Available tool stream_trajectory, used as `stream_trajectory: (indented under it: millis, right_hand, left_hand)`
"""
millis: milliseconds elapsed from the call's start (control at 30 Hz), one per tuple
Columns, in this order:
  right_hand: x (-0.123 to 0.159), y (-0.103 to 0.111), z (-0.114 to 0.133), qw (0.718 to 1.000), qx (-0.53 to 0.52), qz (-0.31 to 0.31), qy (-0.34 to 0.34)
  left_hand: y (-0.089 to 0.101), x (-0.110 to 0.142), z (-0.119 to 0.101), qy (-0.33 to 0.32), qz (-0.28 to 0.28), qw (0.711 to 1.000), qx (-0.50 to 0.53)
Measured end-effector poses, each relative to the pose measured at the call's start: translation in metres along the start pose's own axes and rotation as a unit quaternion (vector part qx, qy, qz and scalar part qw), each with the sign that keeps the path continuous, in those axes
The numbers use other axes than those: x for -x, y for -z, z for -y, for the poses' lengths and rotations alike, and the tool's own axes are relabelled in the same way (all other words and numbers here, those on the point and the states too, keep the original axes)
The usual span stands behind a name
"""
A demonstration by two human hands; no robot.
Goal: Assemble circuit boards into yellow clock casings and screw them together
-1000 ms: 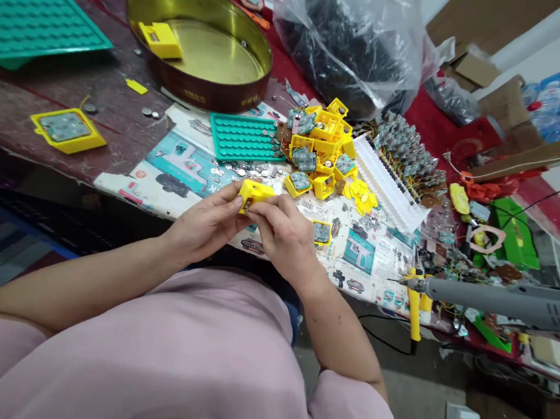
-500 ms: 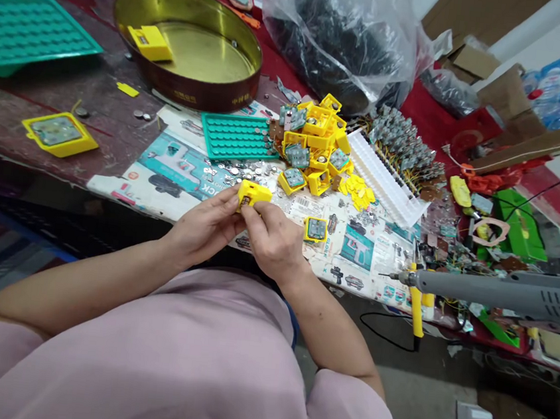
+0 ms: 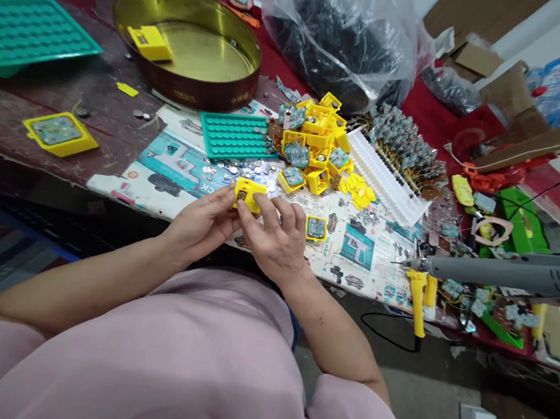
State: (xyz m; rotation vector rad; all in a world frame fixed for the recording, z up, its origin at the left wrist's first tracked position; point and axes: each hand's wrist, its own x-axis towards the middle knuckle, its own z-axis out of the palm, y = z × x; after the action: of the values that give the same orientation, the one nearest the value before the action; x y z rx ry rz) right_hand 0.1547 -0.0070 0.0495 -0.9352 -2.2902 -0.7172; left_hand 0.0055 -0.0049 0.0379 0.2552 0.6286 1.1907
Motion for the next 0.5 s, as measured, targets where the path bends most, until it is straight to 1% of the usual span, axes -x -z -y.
stream_trajectory:
  millis: [100, 167, 333, 433, 500]
  right_hand:
    - [0.005, -0.006, -0.006, 0.998, -0.012, -0.024, 0.055]
    - [0.006, -0.008, -0.01, 0.996, -0.03, -0.036, 0.077]
    - [0.003, -0.002, -0.01, 0.996, -0.035, -0.039, 0.076]
    - [-0.003, 0.005, -0.002, 0.997, -0.005, -0.034, 0.067]
    - [-0.006, 0.009, 0.005, 0.997, 0.024, -0.013, 0.071]
  left_hand:
    - [-0.001, 0.0, 0.001, 0.026, -0.014, 0.999, 0.028]
    - [-0.003, 0.0, 0.001, 0.032, -0.02, 0.999, 0.039]
    - [-0.006, 0.003, 0.001, 0.043, -0.023, 0.998, 0.043]
    - [-0.008, 0.003, 0.002, 0.053, -0.039, 0.997, 0.037]
    - [-0.01, 0.003, 0.005, 0.061, -0.045, 0.997, 0.025]
